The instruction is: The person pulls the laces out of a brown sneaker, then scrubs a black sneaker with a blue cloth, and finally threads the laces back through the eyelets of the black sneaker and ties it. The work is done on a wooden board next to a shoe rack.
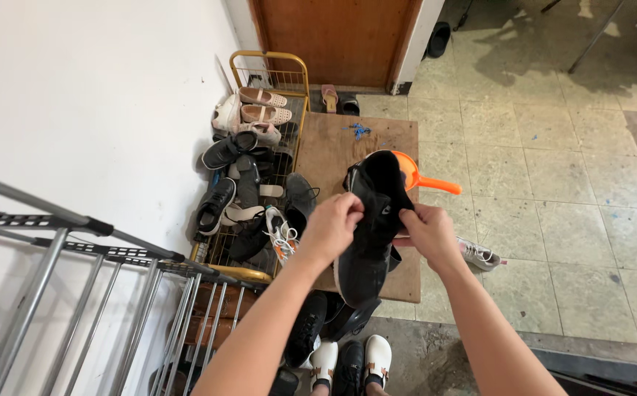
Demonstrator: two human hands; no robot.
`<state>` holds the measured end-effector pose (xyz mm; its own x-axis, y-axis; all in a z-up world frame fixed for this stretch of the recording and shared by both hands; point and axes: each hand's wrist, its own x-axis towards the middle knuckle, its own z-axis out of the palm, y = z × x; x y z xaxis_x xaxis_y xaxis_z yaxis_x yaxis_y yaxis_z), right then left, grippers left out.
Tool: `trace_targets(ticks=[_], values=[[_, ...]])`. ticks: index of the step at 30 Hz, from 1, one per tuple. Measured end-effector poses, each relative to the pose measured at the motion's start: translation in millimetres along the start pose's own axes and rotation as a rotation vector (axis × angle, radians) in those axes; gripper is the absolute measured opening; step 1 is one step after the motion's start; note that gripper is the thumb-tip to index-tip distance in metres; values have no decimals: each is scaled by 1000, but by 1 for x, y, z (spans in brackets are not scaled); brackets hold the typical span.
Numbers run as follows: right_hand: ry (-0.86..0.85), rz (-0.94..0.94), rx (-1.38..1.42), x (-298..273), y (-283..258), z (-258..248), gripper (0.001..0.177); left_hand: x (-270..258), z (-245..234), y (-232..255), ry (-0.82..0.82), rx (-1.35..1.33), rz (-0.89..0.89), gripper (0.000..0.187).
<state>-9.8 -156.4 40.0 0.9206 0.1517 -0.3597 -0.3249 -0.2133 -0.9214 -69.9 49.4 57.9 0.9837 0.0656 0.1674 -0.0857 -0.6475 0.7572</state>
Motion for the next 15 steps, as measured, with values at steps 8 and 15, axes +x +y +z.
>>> trace_targets(ticks=[8, 15], values=[[-19, -43, -160, -25, -26, 6, 29, -7, -37, 14, 55, 18, 248, 40], [-34, -104, -346, -40, -49, 4, 29, -3, -59, 29, -144, 6, 229, 27]])
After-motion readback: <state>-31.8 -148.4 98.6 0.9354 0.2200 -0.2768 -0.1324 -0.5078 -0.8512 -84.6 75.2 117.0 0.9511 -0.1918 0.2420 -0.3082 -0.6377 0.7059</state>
